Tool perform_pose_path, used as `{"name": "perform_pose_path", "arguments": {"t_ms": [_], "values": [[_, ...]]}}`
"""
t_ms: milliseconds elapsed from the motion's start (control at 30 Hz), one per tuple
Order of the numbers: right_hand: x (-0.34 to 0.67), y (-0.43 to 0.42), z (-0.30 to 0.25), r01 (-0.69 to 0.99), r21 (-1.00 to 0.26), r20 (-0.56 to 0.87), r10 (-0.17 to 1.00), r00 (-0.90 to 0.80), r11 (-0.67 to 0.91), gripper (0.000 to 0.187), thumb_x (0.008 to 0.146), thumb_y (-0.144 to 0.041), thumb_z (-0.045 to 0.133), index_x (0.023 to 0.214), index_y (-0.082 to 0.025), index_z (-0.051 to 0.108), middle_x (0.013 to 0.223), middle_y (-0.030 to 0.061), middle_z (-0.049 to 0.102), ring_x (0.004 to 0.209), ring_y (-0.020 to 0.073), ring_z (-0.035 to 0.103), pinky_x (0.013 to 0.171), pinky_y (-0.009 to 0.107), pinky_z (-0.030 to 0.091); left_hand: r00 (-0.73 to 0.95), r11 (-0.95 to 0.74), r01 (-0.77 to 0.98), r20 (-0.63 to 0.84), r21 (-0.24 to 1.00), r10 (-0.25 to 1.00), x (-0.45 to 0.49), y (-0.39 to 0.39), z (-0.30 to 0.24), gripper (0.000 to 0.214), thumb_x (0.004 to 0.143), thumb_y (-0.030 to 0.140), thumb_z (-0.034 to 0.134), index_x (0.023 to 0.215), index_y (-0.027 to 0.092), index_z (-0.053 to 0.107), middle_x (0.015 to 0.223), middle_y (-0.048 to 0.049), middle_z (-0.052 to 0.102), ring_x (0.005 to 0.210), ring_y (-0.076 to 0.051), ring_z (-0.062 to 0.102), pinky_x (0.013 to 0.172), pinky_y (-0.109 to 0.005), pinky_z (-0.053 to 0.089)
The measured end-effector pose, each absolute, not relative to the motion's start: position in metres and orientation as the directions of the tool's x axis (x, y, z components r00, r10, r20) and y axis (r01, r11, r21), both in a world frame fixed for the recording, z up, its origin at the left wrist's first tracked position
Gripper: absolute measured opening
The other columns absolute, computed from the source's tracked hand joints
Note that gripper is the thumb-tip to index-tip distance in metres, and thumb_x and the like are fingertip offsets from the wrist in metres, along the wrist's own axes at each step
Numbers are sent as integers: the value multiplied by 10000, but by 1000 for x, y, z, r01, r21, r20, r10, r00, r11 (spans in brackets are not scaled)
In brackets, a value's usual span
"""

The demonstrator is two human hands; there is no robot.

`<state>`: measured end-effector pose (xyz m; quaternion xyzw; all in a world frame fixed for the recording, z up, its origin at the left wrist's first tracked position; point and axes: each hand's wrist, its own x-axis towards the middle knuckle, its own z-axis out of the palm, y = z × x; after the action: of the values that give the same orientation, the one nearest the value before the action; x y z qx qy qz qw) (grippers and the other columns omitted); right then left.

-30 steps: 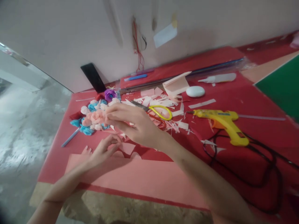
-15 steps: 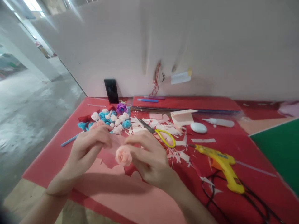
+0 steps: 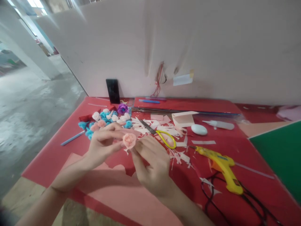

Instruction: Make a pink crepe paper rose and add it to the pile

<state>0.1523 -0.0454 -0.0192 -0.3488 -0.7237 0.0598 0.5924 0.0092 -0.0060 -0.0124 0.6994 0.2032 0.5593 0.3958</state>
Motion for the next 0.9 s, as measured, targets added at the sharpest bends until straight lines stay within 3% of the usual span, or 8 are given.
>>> {"name": "perform_pose_path", "arguments": {"t_ms": [167, 367, 533, 700, 800, 900], "values": [[152, -49, -10, 407, -618, 715, 697, -64, 672, 210, 849, -68, 518, 720, -208, 608, 591, -31, 623, 540, 113, 594, 558, 237, 499, 329, -444, -270, 516, 854, 791, 9, -3, -17, 188, 737, 129, 738, 851, 276, 767, 724, 6, 664, 705, -85, 590, 692, -219, 496], [153, -48, -6, 317, -724, 629, 775, -60, 612, 262, 844, -85, 527, 611, -186, 591, 529, -36, 602, 500, 88, 580, 533, 191, 481, 353, -340, -309, 439, 888, 826, 10, 0, -19, 110, 724, 262, 768, 827, 300, 772, 712, 1, 667, 654, -95, 589, 716, -283, 498], [159, -38, -5, 45, -855, 494, 839, -230, 516, 284, 872, -162, 556, 609, -208, 653, 544, -37, 663, 490, 79, 594, 526, 163, 483, 376, -325, -354, 451, 877, 809, 9, -1, -20, 115, 750, 253, 747, 851, 302, 769, 731, 10, 648, 584, -68, 586, 666, -263, 499], [164, -33, -16, -259, -938, 324, 853, -409, 232, 250, 884, -369, 587, 723, -250, 737, 544, -33, 669, 480, 70, 583, 523, 161, 485, 402, -280, -408, 446, 869, 799, 9, -3, -21, 91, 751, 251, 744, 829, 290, 770, 758, -5, 632, 638, -98, 623, 650, -267, 527], [162, -34, -24, -351, -930, 280, 834, -475, 112, 267, 874, -420, 592, 733, -254, 745, 525, -32, 651, 484, 71, 572, 539, 177, 489, 410, -293, -405, 459, 866, 788, 8, -3, -21, 92, 743, 252, 749, 825, 285, 773, 749, -14, 630, 669, -105, 614, 665, -262, 528], [161, -35, -25, -379, -917, 307, 824, -476, 124, 293, 870, -448, 585, 709, -259, 739, 492, -38, 624, 456, 75, 554, 515, 189, 481, 426, -336, -379, 485, 862, 764, 8, -3, -20, 106, 741, 241, 749, 835, 281, 775, 740, -22, 641, 695, -111, 597, 683, -256, 518]]}}
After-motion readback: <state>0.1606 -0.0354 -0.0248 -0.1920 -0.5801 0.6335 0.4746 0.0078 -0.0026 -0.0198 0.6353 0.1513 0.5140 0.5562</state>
